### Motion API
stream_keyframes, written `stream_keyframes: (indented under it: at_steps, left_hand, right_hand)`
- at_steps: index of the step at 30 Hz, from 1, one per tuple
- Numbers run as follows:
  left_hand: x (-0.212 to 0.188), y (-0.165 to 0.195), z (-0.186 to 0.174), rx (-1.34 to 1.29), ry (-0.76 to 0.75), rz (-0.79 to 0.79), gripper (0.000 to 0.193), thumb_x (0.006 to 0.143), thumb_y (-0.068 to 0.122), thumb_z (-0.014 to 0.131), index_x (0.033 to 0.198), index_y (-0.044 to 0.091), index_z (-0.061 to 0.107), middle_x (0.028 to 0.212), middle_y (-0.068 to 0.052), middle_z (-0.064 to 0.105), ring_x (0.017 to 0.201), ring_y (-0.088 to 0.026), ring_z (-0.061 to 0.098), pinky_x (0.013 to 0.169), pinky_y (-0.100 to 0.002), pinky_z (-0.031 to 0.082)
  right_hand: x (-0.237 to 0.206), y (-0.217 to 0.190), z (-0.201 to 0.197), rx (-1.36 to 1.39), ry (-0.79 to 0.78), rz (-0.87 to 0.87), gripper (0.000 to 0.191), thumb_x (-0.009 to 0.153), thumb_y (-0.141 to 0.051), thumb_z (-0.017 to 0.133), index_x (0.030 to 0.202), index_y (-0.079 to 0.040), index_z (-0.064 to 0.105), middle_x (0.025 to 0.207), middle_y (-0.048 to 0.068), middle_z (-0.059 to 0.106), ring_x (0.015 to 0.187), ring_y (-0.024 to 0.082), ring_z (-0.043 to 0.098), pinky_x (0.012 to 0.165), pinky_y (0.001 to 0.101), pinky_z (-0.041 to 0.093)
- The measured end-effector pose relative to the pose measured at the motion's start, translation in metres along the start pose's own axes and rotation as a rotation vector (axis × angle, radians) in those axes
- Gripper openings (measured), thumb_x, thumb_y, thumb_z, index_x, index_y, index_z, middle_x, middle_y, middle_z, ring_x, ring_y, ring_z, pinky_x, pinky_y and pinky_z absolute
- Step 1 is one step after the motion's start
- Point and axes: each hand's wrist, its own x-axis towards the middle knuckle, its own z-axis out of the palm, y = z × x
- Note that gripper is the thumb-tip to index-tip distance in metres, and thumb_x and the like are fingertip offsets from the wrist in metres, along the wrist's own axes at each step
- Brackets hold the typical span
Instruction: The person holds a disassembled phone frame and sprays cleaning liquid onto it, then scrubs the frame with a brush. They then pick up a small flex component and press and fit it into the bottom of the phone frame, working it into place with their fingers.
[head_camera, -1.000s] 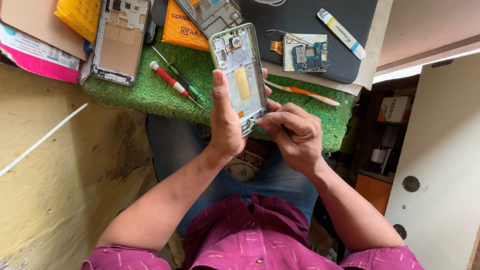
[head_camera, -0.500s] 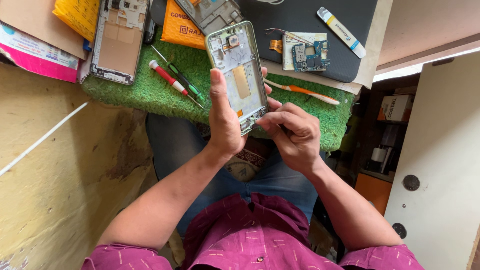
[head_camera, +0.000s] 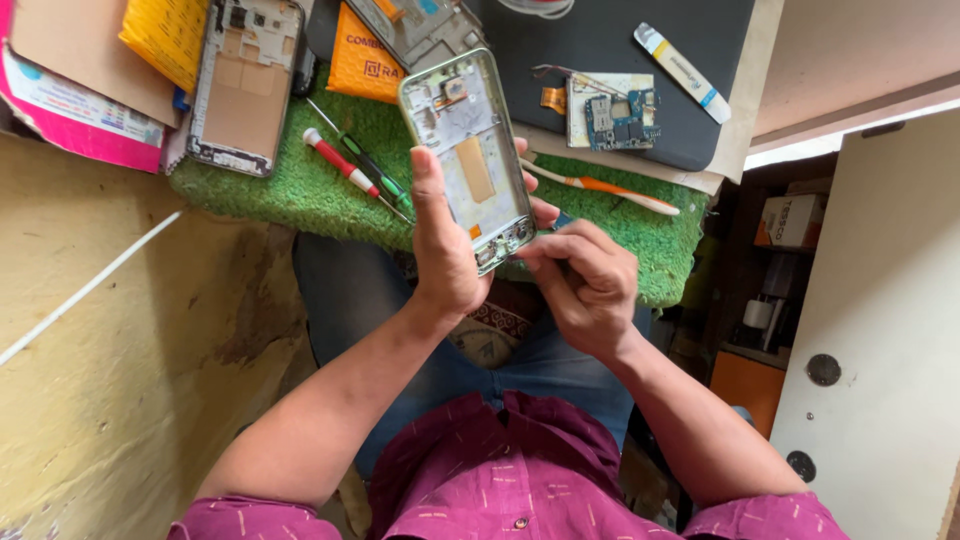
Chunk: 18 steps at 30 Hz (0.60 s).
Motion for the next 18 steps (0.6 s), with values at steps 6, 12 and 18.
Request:
stream_keyframes:
  at_steps: [6, 12, 18]
  left_hand:
    - [-0.0004, 0.0034, 0.0014, -0.008, 0.004, -0.016, 0.086, 0.102, 0.073, 0.032, 0.137, -0.002, 0.054, 0.104, -0.015, 0.063, 0.082, -0.031, 0.073, 0.078, -0.045, 0.063]
    - [-0.0021, 0.0020, 0.0033, 0.034, 0.002, 0.024, 0.084, 0.103, 0.071, 0.033, 0.138, -0.002, 0.053, 0.111, -0.016, 0.065, 0.084, -0.030, 0.072, 0.080, -0.044, 0.062]
    - [-0.0018, -0.0006, 0.0018, 0.044, -0.024, 0.024, 0.084, 0.105, 0.070, 0.032, 0.140, -0.004, 0.053, 0.113, -0.017, 0.065, 0.085, -0.029, 0.072, 0.080, -0.043, 0.062]
  right_hand:
    - [-0.0030, -0.0004, 0.0014, 0.009, -0.039, -0.104, 0.014, 0.092, 0.008, 0.072, 0.101, -0.003, 0.069, 0.093, 0.006, 0.066, 0.081, 0.013, 0.064, 0.071, 0.0256, 0.049]
    - [0.0016, 0.0016, -0.0023, -0.003, 0.028, 0.066, 0.011, 0.094, 0.009, 0.074, 0.098, -0.001, 0.071, 0.086, 0.006, 0.064, 0.066, 0.014, 0.054, 0.060, 0.0257, 0.039]
    - [0.0025, -0.0002, 0.0005, 0.041, -0.003, -0.070, 0.012, 0.096, 0.010, 0.070, 0.101, 0.000, 0.068, 0.095, 0.009, 0.066, 0.107, 0.023, 0.072, 0.088, 0.0277, 0.055]
